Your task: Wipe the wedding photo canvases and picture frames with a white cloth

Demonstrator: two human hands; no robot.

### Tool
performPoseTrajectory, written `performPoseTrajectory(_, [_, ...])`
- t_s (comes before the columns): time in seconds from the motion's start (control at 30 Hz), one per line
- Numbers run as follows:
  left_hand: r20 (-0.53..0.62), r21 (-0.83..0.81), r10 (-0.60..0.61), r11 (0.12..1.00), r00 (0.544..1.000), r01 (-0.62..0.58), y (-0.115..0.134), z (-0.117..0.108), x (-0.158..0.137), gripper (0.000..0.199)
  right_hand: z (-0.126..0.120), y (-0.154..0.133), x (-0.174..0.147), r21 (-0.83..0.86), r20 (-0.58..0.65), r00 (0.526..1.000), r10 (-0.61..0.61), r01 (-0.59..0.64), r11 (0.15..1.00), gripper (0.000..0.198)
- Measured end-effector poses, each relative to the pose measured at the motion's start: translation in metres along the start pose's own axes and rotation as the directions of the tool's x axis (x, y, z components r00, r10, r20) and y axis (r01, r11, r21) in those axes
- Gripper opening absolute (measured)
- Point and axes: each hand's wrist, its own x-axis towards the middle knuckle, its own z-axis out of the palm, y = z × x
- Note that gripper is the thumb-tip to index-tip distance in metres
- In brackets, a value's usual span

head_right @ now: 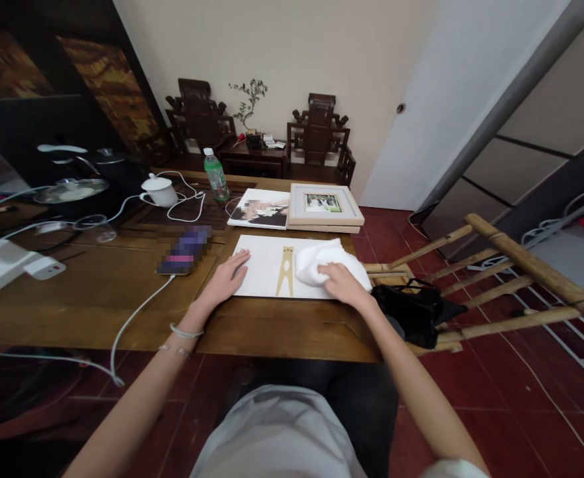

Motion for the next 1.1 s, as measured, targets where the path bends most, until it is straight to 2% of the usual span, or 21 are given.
performPoseTrajectory(0.1, [-0.001, 0.0, 0.003, 1.0, 1.0, -0.003, 0.0, -0.001, 0.0, 0.043, 0.008, 0.026, 0.04, -0.075, -0.075, 0.996, 0.044, -0.05, 0.996, 0.017])
performPoseTrajectory(0.17, [-0.004, 0.002, 0.002, 1.0, 1.0, -0.002, 0.0, -0.001, 0.0, 0.043, 0.014, 0.034, 0.058, -0.092, -0.104, 0.993, 0.055, -0.065, 0.994, 0.02])
performPoseTrajectory(0.27, [-0.006, 0.001, 0.001, 1.0, 1.0, -0.001, 0.0, -0.001, 0.0, 0.042, 0.02, 0.031, 0.064, -0.105, -0.121, 0.991, 0.048, -0.061, 0.993, 0.024])
performPoseTrajectory(0.37, [-0.006, -0.009, -0.001, 1.0, 1.0, 0.001, 0.0, -0.001, 0.0, 0.041, 0.021, 0.012, 0.041, -0.112, -0.09, 0.996, 0.016, -0.026, 0.993, 0.024])
performPoseTrajectory(0.57, [-0.012, -0.021, -0.005, 1.0, 1.0, 0.005, 0.002, -0.001, 0.0, 0.041, 0.001, -0.039, -0.035, -0.008, 0.109, 0.99, -0.085, 0.087, 0.996, 0.026])
performPoseTrajectory(0.7, [-0.014, -0.024, -0.005, 1.0, 1.0, 0.005, 0.002, -0.001, -0.001, 0.041, -0.007, -0.043, -0.05, 0.092, 0.161, 0.98, -0.115, 0.101, 0.991, 0.025])
performPoseTrajectory(0.8, [-0.008, -0.015, -0.006, 1.0, 1.0, 0.005, 0.001, -0.001, 0.0, 0.042, -0.004, -0.023, -0.03, 0.098, 0.097, 0.992, -0.081, 0.071, 0.993, 0.02])
performPoseTrajectory(0.97, [-0.012, -0.013, -0.005, 1.0, 1.0, 0.004, 0.001, -0.002, 0.0, 0.041, 0.007, 0.02, 0.034, -0.02, -0.061, 0.997, 0.036, -0.038, 0.999, 0.016])
performPoseTrajectory(1.1, [-0.009, -0.015, -0.002, 1.0, 1.0, 0.002, 0.001, -0.003, 0.0, 0.041, 0.016, 0.032, 0.063, -0.035, -0.11, 0.993, 0.051, -0.056, 0.998, 0.02])
